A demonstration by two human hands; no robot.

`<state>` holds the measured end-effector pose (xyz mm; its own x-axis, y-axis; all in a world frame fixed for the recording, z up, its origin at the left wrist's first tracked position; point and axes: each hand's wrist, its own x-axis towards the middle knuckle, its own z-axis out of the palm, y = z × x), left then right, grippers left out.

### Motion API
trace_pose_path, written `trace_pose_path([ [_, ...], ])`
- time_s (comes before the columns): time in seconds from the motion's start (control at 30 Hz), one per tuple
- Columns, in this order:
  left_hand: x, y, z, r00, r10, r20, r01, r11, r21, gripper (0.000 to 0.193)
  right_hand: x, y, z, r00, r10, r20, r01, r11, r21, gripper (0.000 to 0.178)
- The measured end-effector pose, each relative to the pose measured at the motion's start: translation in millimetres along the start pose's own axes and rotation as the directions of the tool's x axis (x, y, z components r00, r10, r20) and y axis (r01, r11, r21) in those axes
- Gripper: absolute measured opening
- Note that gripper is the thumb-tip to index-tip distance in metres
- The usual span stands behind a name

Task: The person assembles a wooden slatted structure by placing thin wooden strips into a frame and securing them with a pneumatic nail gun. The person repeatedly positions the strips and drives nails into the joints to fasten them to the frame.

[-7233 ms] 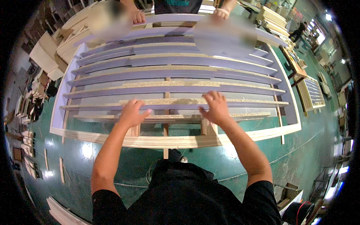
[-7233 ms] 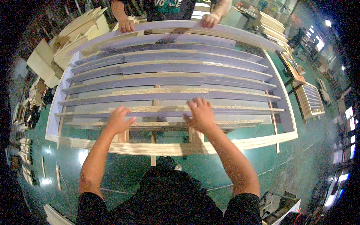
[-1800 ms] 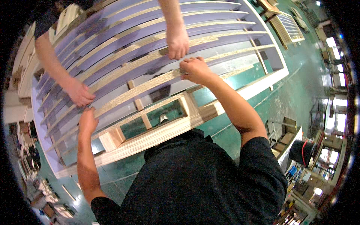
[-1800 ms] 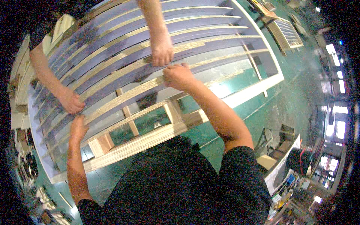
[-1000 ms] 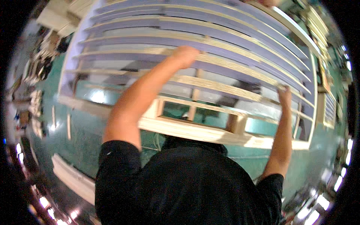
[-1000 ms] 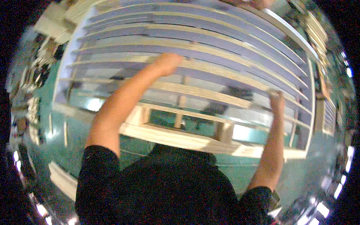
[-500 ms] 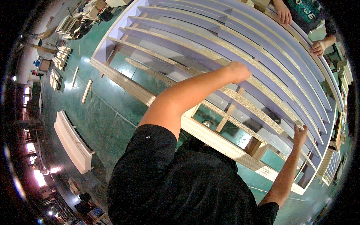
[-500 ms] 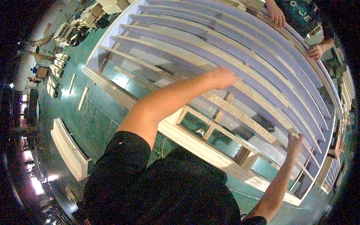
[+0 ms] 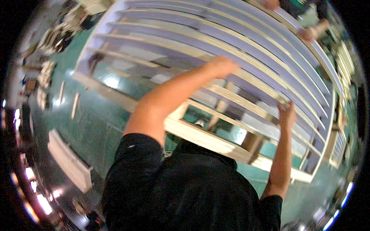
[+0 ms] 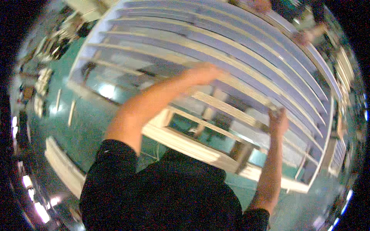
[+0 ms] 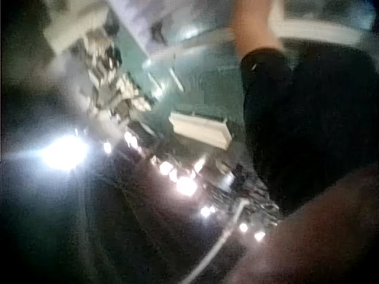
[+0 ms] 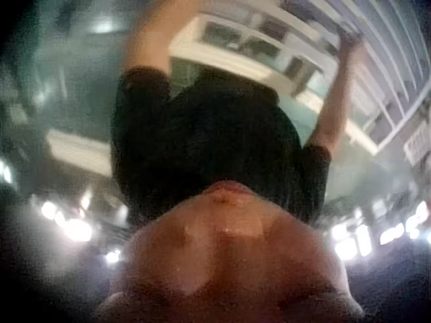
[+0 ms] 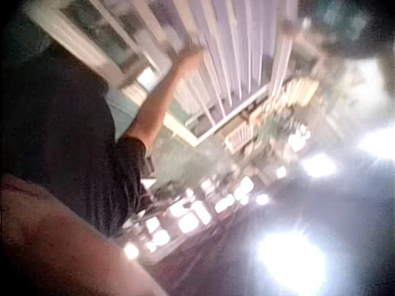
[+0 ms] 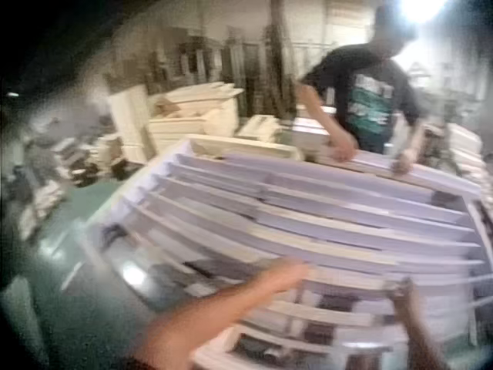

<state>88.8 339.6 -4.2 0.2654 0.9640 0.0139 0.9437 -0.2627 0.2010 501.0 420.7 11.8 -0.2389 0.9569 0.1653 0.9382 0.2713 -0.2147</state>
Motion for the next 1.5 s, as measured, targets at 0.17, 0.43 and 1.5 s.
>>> trace_pose_path([
  [0.17,-5,0,-24,0.989,-0.051,0.135,0.048,0.998,0.03,0.022,0,-26,-3,0.992,0.123,0.024,-0.122,0.992,-0.038,0.06],
  [0.43,-10,12,-50,0.972,-0.115,0.203,0.106,0.993,0.053,0.033,-7,-48,-36,0.993,0.027,0.119,0.014,0.943,-0.334,0.052],
  [1.5,-91,-110,-65,0.871,-0.475,0.124,0.444,0.87,0.213,0.057,26,-36,-5,0.944,-0.259,0.204,0.287,0.95,-0.125,0.027],
])
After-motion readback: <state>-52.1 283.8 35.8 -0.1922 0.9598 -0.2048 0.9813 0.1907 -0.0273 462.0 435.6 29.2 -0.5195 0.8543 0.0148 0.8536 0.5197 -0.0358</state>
